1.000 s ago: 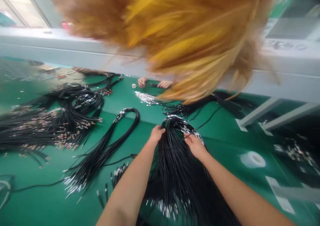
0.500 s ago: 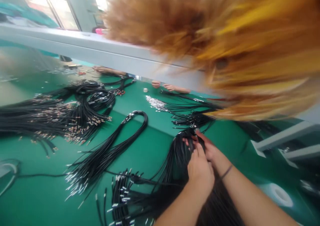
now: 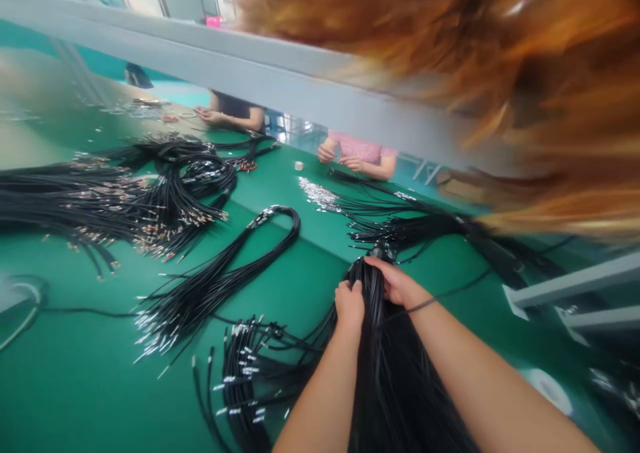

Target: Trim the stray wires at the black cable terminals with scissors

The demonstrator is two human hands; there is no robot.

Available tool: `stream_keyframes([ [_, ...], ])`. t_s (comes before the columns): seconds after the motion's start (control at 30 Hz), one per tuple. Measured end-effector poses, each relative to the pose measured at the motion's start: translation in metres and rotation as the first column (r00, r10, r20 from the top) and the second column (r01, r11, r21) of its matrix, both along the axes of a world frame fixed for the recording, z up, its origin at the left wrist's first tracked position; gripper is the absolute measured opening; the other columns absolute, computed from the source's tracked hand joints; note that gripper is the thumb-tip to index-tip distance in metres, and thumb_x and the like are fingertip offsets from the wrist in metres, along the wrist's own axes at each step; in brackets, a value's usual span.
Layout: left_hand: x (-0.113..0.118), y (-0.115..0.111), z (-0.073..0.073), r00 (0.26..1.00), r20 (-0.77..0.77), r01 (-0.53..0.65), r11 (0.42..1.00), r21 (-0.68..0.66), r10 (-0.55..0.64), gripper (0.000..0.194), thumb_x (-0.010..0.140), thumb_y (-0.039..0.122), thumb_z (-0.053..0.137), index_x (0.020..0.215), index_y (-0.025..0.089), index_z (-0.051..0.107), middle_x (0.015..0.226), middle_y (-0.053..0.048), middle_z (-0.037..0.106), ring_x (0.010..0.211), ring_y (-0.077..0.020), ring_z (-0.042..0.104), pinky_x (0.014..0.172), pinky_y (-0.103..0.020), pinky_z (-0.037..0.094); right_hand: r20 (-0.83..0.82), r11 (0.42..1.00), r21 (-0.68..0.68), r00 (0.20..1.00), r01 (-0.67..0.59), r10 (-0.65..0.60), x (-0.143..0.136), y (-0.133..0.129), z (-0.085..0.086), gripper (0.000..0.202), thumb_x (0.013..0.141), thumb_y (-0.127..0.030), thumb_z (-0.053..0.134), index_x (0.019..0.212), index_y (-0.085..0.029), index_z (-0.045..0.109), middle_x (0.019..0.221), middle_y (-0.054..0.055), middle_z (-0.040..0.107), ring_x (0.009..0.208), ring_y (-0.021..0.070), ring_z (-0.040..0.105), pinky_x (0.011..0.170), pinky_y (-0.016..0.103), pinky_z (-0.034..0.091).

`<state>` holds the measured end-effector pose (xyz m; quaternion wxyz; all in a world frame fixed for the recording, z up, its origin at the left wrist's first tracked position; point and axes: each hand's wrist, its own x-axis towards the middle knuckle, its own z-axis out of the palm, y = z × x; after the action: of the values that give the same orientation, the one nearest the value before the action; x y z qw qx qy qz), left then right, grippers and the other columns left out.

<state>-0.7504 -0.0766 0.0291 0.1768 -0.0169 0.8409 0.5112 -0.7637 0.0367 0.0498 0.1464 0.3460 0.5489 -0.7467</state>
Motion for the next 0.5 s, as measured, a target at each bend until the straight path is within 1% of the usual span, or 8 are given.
stream_keyframes([
  [0.1,0.010,0.002,0.017,0.998,0.024,0.060,0.995,0.076,-0.062,0.029,0.089,0.029,0.052,0.115,0.016,0.054,0.116,-0.009,0.057,0.097,-0.0216,0.059,0.082,-0.042,0.049,0.027,0.996,-0.093,1.000,0.015,-0.013,0.003,-0.009,0.003,0.026,0.090,-0.032,0.054,0.110,-0.016,0.055,0.107,0.007,0.059,0.085,0.0193,0.061,0.071,0.037,0.053],
  [0.17,0.031,0.006,0.037,0.996,-0.014,0.091,0.989,0.120,-0.090,0.037,0.088,0.028,0.053,0.121,0.013,0.052,0.125,-0.015,0.052,0.112,-0.0270,0.050,0.095,-0.043,0.041,0.031,0.988,-0.153,0.999,0.011,-0.006,0.013,-0.005,0.014,0.025,0.090,-0.034,0.052,0.106,-0.015,0.056,0.100,0.006,0.061,0.079,0.0177,0.061,0.068,0.035,0.052],
  [0.23,0.057,0.007,0.060,0.988,-0.079,0.145,0.973,0.182,-0.132,0.048,0.083,0.028,0.057,0.126,0.009,0.050,0.132,-0.018,0.046,0.124,-0.0296,0.040,0.105,-0.037,0.031,-0.014,0.981,-0.194,1.000,0.005,-0.008,0.029,0.008,0.030,0.024,0.090,-0.036,0.050,0.099,-0.015,0.058,0.088,0.003,0.062,0.071,0.0158,0.061,0.065,0.033,0.052],
  [0.3,0.078,-0.001,0.082,0.945,-0.218,0.300,0.913,0.276,-0.244,0.053,0.080,0.031,0.059,0.128,0.011,0.049,0.136,-0.016,0.044,0.126,-0.0304,0.036,0.107,-0.038,0.028,-0.095,0.975,-0.224,0.995,-0.013,-0.008,0.046,0.022,0.050,0.019,0.083,-0.033,0.055,0.094,-0.018,0.062,0.076,0.002,0.060,0.067,0.0149,0.059,0.065,0.030,0.051],
  [0.33,0.082,-0.010,0.090,0.900,-0.293,0.405,0.868,0.287,-0.323,0.050,0.081,0.032,0.057,0.127,0.015,0.050,0.133,-0.012,0.048,0.122,-0.0285,0.043,0.104,-0.038,0.034,-0.138,0.974,-0.227,0.990,-0.024,-0.008,0.056,0.028,0.061,0.020,0.075,-0.027,0.061,0.092,-0.017,0.063,0.072,0.001,0.058,0.064,0.0146,0.058,0.063,0.028,0.051],
  [0.37,0.081,-0.022,0.093,0.870,-0.316,0.464,0.843,0.271,-0.377,0.041,0.082,0.031,0.056,0.121,0.022,0.056,0.125,-0.007,0.056,0.110,-0.0244,0.053,0.095,-0.035,0.043,-0.175,0.974,-0.225,0.984,-0.031,-0.009,0.065,0.032,0.072,0.025,0.068,-0.023,0.065,0.092,-0.017,0.064,0.069,0.001,0.056,0.061,0.0144,0.056,0.060,0.028,0.052],
  [0.43,0.060,-0.052,0.089,0.884,-0.258,0.426,0.899,0.101,-0.390,0.022,0.084,0.032,0.055,0.103,0.030,0.064,0.105,0.002,0.066,0.090,-0.0165,0.062,0.083,-0.028,0.049,-0.240,0.977,-0.210,0.971,-0.035,-0.017,0.083,0.036,0.094,0.032,0.061,-0.021,0.066,0.092,-0.015,0.066,0.066,0.000,0.052,0.055,0.0133,0.051,0.055,0.028,0.051],
  [0.5,0.020,-0.078,0.069,0.921,-0.201,0.343,0.939,0.010,-0.334,0.020,0.089,0.028,0.047,0.098,0.023,0.065,0.101,-0.002,0.066,0.093,-0.0170,0.060,0.085,-0.031,0.047,-0.286,0.981,-0.193,0.958,-0.029,-0.028,0.100,0.035,0.113,0.033,0.061,-0.023,0.065,0.093,-0.013,0.066,0.064,0.001,0.049,0.052,0.0130,0.046,0.050,0.029,0.048],
])
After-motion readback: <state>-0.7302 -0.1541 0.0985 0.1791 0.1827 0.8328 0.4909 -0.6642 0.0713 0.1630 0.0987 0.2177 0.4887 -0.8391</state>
